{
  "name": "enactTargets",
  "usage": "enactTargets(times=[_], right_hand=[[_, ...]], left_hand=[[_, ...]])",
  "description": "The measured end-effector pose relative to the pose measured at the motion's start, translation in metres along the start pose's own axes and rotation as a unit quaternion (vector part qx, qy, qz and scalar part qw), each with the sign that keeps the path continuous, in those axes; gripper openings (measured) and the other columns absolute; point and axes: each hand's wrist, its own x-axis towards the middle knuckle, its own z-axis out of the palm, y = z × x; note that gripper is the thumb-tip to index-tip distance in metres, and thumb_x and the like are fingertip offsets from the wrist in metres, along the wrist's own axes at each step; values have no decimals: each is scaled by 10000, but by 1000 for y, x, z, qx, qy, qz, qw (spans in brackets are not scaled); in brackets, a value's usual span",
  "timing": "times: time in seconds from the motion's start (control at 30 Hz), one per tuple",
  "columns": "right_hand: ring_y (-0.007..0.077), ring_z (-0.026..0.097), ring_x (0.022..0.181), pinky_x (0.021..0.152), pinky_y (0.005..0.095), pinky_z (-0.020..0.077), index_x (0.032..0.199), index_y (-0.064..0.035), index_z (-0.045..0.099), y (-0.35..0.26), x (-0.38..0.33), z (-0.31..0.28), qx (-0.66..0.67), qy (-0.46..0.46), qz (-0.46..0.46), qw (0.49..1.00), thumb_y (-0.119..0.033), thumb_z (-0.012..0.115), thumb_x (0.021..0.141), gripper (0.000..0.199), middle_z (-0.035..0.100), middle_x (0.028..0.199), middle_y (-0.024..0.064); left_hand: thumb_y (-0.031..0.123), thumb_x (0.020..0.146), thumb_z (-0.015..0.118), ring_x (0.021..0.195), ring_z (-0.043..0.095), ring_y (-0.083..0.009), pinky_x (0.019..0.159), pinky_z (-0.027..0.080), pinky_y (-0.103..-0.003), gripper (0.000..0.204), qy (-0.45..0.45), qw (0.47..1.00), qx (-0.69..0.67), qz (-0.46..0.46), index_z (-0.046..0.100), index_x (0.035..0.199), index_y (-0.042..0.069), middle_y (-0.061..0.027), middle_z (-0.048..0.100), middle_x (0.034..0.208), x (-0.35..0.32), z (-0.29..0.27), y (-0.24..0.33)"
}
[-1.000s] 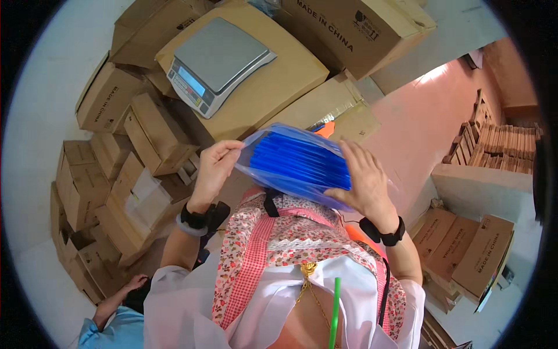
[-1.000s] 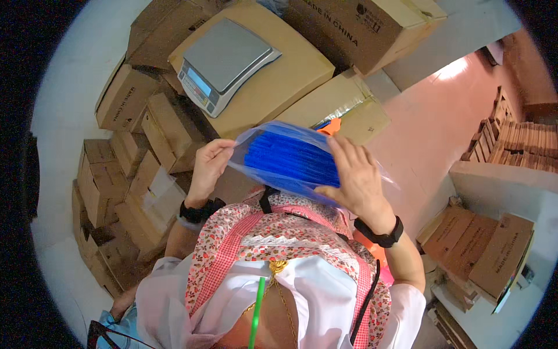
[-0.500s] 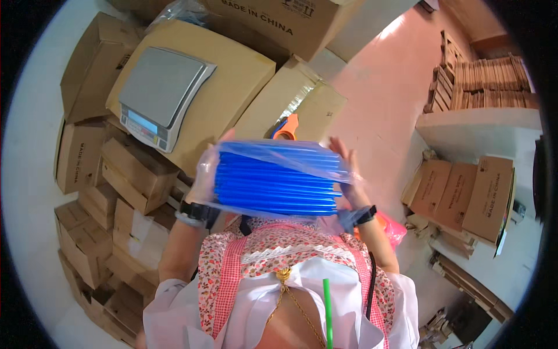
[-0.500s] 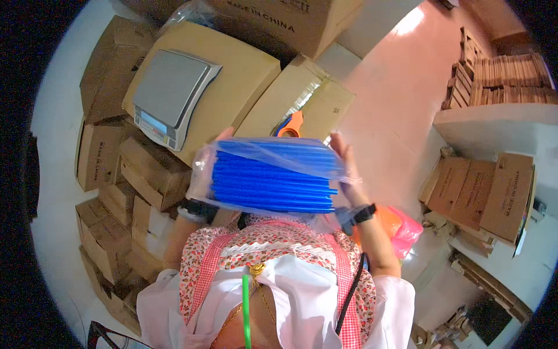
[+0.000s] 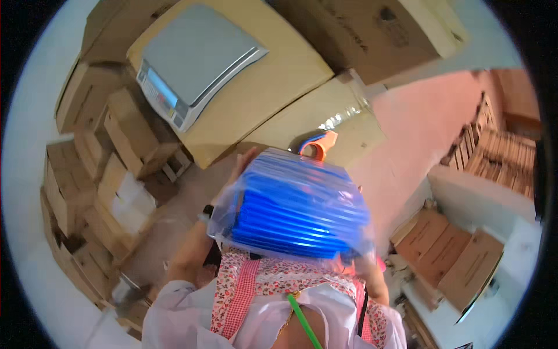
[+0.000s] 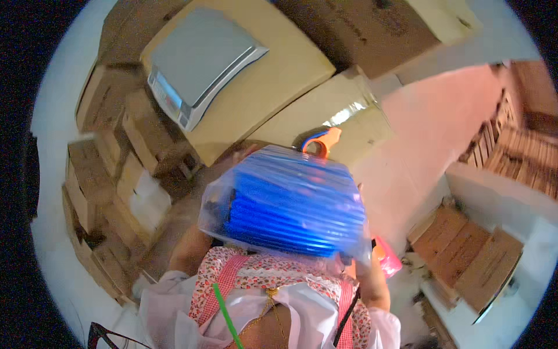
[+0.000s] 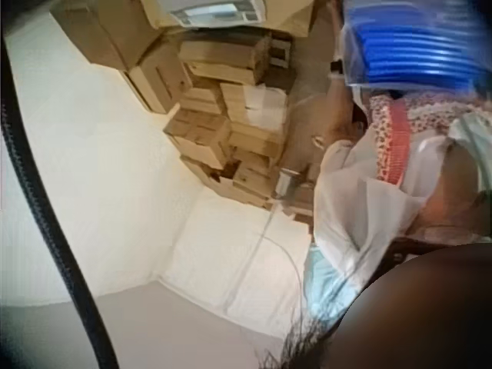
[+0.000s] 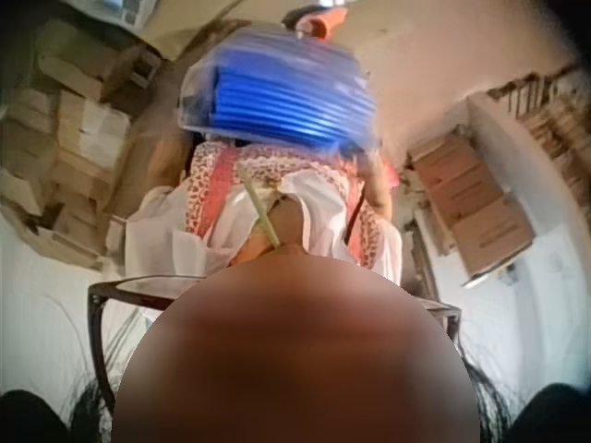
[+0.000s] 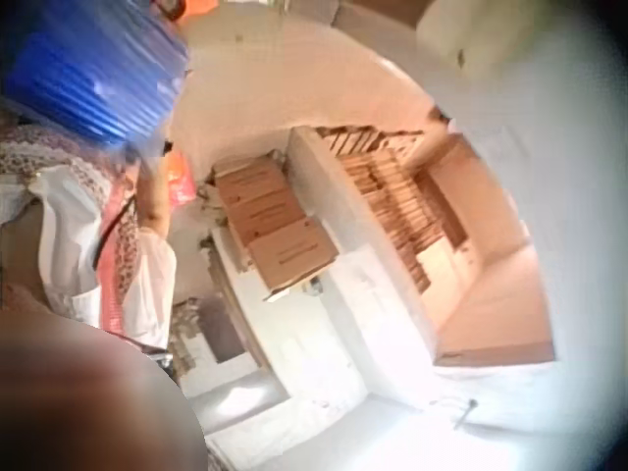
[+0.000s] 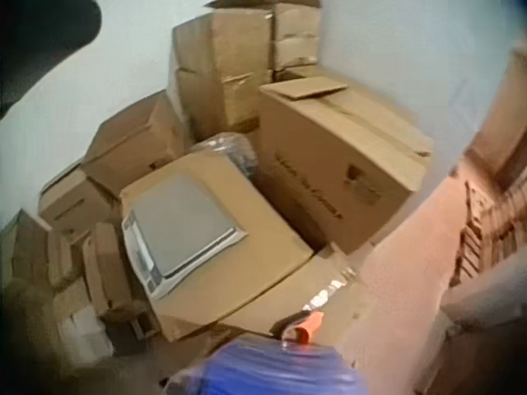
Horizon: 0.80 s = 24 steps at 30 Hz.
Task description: The recorder weighs bundles of blue plastic straws, places them in plastic bags, seals the bags with a partner on the floor, and packs them into a cardboard box.
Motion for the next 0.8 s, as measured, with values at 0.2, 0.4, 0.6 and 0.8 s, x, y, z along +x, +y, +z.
enactTargets(times=[0.2, 0.4, 0.6, 0.8], right_hand=[[246, 296, 1298, 1055, 395, 269, 1398, -28, 220, 19, 68, 32, -125, -67, 82, 987, -579, 282, 909, 739, 241, 1448, 135], [248, 304, 1293, 1052, 397, 273, 1399, -33, 222, 53, 44, 5, -203, -132, 144, 959, -581, 283, 907, 739, 251, 1443, 136], [251, 313, 1287, 1049, 399, 277, 1399, -37, 224, 69, 54, 12, -270, -155, 157, 937, -583, 284, 906, 738, 262, 1437, 138], [253, 321, 1282, 1046, 401, 282, 1399, -41, 226, 112, 139, 78, -315, -184, 145, 920, -586, 285, 904, 738, 273, 1432, 139]], left_hand=[[387, 958, 343, 1349, 182, -230, 1098, 139, -356, 568, 14, 990, -138, -38, 194, 1420, 94, -117, 209, 1460, 3, 3, -115], [406, 937, 382, 1357, 153, -254, 1100, 136, -368, 601, 64, 996, 47, 28, 211, 1414, 83, -128, 185, 1465, -3, -5, -133], [425, 923, 411, 1354, 160, -287, 1097, 134, -388, 615, 306, 950, -7, -57, 244, 1402, 79, -172, 211, 1443, -8, 13, -186], [403, 927, 413, 1326, 213, -301, 1092, 151, -378, 594, 194, 977, -19, -84, 255, 1388, 62, -197, 242, 1416, -10, 18, -209]])
